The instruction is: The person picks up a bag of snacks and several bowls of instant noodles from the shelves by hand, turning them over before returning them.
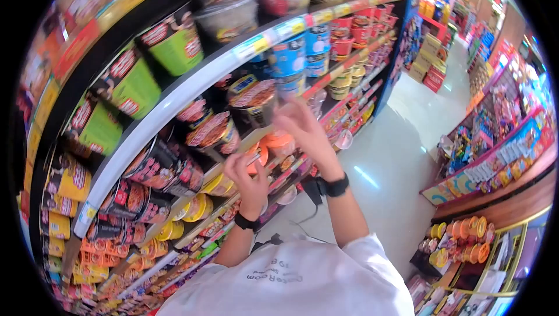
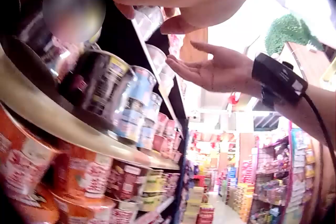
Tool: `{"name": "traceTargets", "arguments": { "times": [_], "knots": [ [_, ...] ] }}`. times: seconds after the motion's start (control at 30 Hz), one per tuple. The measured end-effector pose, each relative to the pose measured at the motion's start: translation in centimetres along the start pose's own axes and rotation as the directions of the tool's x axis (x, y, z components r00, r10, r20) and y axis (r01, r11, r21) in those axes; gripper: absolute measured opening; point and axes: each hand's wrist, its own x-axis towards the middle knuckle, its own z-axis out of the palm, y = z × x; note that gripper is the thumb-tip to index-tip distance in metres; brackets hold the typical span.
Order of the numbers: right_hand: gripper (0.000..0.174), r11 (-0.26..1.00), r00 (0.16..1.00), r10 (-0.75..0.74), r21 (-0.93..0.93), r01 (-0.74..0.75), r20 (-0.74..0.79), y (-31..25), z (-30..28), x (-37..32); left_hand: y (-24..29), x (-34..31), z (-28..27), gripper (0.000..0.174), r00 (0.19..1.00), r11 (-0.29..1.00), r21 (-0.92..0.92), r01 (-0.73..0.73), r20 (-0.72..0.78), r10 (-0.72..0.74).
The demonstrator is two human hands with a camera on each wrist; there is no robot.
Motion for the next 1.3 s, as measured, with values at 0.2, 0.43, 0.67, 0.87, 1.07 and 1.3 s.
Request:
{"name": "traceTargets", "arguments": {
  "times": [0.2, 0.43, 0.67, 0.87, 1.07, 1.3],
  "knots": [
    [0.022, 0.99, 0.787, 0.102, -0.018, -0.142, -0.608, -0.7, -14.4, -12.1, 7.1, -2.2, 8.9, 0.035, 0.956, 0.961, -0.259, -0.101, 0.242, 0.166],
    [0.015, 0.983, 0.445, -0.046, -0.12, -0.139, -0.895, -3.3, -24.7, -23.3, 14.2, -3.7, 18.3, 0.037, 0.845, 0.834, -0.544, -0.09, 0.401, 0.353],
    [0.013, 0.957, 0.303, -0.101, -0.175, -0.229, -0.948, -2.6, -31.8, -25.9, 17.7, -3.8, 29.9, 0.036, 0.758, 0.743, -0.661, 0.11, 0.539, 0.367],
    [0.011, 0.901, 0.277, -0.158, -0.253, -0.352, -0.948, -2.5, -41.8, -21.8, 17.1, -1.4, 42.9, 0.032, 0.717, 0.77, -0.621, 0.144, 0.602, 0.351],
    [0.014, 0.825, 0.285, -0.287, -0.387, -0.411, -0.915, -6.3, -49.7, -15.1, 17.7, 5.1, 55.9, 0.035, 0.753, 0.805, -0.568, 0.17, 0.602, 0.266],
    [0.014, 0.865, 0.279, -0.196, -0.3, -0.403, -0.94, -3.4, -65.2, -15.4, 19.4, 11.4, 68.3, 0.041, 0.88, 0.91, -0.407, 0.085, 0.459, 0.124]
  ]
}}
